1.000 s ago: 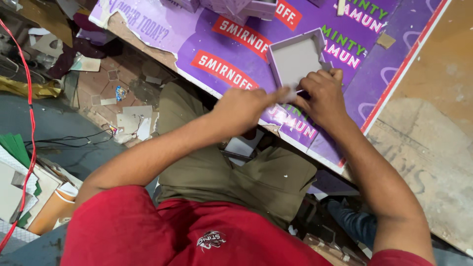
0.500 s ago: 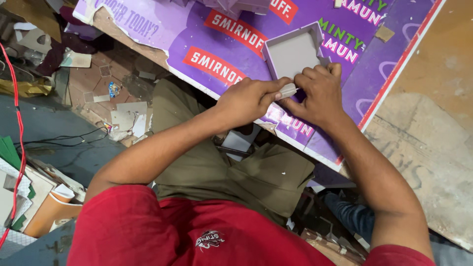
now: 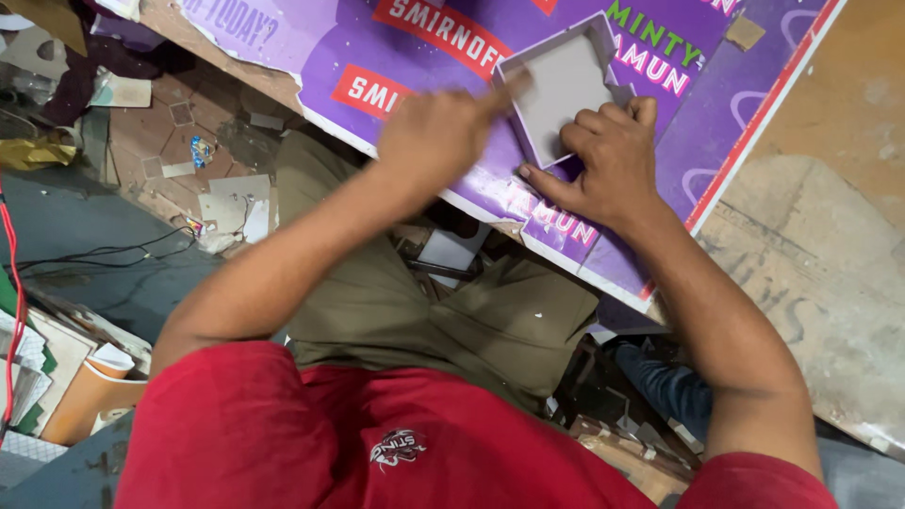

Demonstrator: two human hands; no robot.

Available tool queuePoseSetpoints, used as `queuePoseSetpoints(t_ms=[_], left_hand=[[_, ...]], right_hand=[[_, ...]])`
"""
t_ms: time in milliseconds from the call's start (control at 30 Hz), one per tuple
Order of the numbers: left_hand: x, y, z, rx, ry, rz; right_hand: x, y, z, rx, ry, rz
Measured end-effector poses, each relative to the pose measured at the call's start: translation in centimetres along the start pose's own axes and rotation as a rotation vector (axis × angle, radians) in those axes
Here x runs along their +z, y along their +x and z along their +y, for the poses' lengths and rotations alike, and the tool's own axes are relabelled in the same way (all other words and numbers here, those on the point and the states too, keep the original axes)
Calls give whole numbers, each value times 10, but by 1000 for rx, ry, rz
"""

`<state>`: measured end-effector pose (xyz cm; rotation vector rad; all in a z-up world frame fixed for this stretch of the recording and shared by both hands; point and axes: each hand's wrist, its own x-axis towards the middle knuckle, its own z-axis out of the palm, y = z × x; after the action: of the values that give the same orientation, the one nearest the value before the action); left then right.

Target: The person assembles small purple cardboard boxes by folding flaps and securing them with a wooden stick. They repeatedly pick up flat pieces, fold them into box shapes, and place the finished boxes on the table.

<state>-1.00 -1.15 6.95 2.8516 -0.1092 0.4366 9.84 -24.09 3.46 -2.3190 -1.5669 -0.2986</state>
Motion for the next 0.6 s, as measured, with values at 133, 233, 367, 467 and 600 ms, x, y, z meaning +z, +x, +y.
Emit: queuePoseSetpoints(t_ms=[133, 233, 367, 467, 600], left_hand=[[0, 0, -35, -96, 73, 155], [9, -8, -38, 24, 64, 177], [22, -6, -32, 132, 306, 158], [32, -4, -33, 232, 526, 184], [46, -10, -35, 283, 666, 265]], right_hand=[[-3, 2, -1, 14, 10, -9], [-3, 3, -1, 0, 9, 1], [-5, 2, -1, -4, 14, 3], [-5, 2, -2, -4, 24, 5], [-3, -1, 0, -9, 11, -9]])
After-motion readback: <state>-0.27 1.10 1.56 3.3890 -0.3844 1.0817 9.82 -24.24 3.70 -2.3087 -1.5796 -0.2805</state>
